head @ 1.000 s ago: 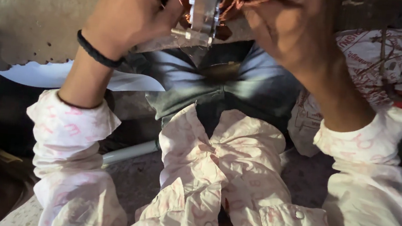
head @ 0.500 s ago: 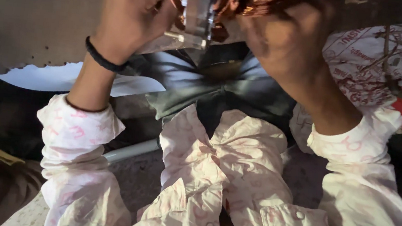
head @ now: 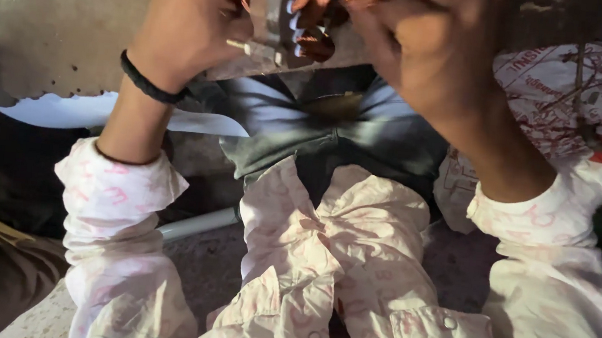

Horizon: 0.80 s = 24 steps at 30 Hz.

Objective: Winding and securing copper wire coils onto a motor component using hand tools.

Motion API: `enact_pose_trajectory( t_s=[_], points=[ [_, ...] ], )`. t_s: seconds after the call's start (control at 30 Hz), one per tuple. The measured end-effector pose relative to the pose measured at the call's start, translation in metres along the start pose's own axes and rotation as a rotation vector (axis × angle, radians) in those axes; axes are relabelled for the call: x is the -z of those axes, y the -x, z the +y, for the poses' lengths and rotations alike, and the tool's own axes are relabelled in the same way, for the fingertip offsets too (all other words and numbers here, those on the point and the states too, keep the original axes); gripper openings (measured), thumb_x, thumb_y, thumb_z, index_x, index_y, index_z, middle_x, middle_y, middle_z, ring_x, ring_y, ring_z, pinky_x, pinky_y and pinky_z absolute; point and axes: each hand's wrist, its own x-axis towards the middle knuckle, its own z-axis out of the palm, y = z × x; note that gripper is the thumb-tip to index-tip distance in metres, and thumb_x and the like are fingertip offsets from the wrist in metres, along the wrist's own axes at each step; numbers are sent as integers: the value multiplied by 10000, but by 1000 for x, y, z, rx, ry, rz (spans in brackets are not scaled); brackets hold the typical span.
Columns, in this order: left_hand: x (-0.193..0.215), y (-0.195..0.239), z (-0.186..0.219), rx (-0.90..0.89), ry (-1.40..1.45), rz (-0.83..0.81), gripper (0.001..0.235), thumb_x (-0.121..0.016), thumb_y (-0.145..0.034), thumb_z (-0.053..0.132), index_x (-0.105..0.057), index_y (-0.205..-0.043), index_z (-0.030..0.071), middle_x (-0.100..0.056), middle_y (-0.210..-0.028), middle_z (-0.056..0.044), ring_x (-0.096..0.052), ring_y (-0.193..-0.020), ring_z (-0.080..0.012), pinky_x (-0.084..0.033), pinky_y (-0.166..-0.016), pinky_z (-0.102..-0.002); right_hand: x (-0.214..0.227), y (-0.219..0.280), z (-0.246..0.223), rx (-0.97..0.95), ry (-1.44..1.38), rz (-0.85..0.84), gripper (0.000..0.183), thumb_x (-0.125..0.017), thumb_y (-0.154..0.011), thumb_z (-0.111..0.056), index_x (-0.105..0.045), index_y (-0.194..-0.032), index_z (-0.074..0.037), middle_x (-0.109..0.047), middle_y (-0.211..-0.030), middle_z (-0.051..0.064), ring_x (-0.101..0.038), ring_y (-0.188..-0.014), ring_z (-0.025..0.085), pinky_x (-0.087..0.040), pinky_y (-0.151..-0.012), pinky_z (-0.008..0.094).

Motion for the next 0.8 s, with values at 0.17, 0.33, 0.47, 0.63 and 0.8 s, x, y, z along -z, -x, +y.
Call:
enact_pose_trajectory(
  t_s=[0.17,0.33,0.47,0.63,0.8],
  points=[
    [3,-18,23,85,159,48,43,-701,-873,-18,-674,-861,13,-578,-710,-114,-523,-622,-283,-410,-610,-384,-4,28,12,-41,2,-89,98,-659,-1059,-100,-731,-1017,-50,-711,-908,78,-674,-774,224,-519,-716,342],
    [-7,-8,14,147,251,23,74,-664,-875,-48,-628,-836,4,-563,-696,-105,-510,-607,-239,-393,-609,-348,-15,22,-3,-68,55,9,171,-693,-1063,-129,-699,-903,-69,-698,-843,49,-671,-712,212,-496,-654,387],
    [-7,-7,10,151,228,30,113,-685,-881,-57,-610,-813,-6,-510,-676,-108,-474,-597,-224,-361,-594,-338,-10,12,-15,-112,313,-6,217,-804,-906,-234,-730,-728,-134,-638,-600,28,-607,-500,233,-480,-563,441],
    [-5,-6,10,206,260,4,104,-679,-870,-55,-597,-821,-14,-469,-659,-98,-437,-558,-217,-339,-562,-342,-14,22,-6,-101,178,67,218,-772,-961,-207,-703,-834,-44,-685,-814,97,-659,-677,292,-487,-640,419],
    [5,-8,13,140,254,-45,56,-683,-918,-22,-632,-897,-9,-534,-721,-106,-500,-612,-252,-382,-619,-358,-6,24,8,-8,22,38,135,-701,-1050,-157,-705,-1043,-23,-687,-1038,100,-682,-882,275,-522,-797,392]
  ],
)
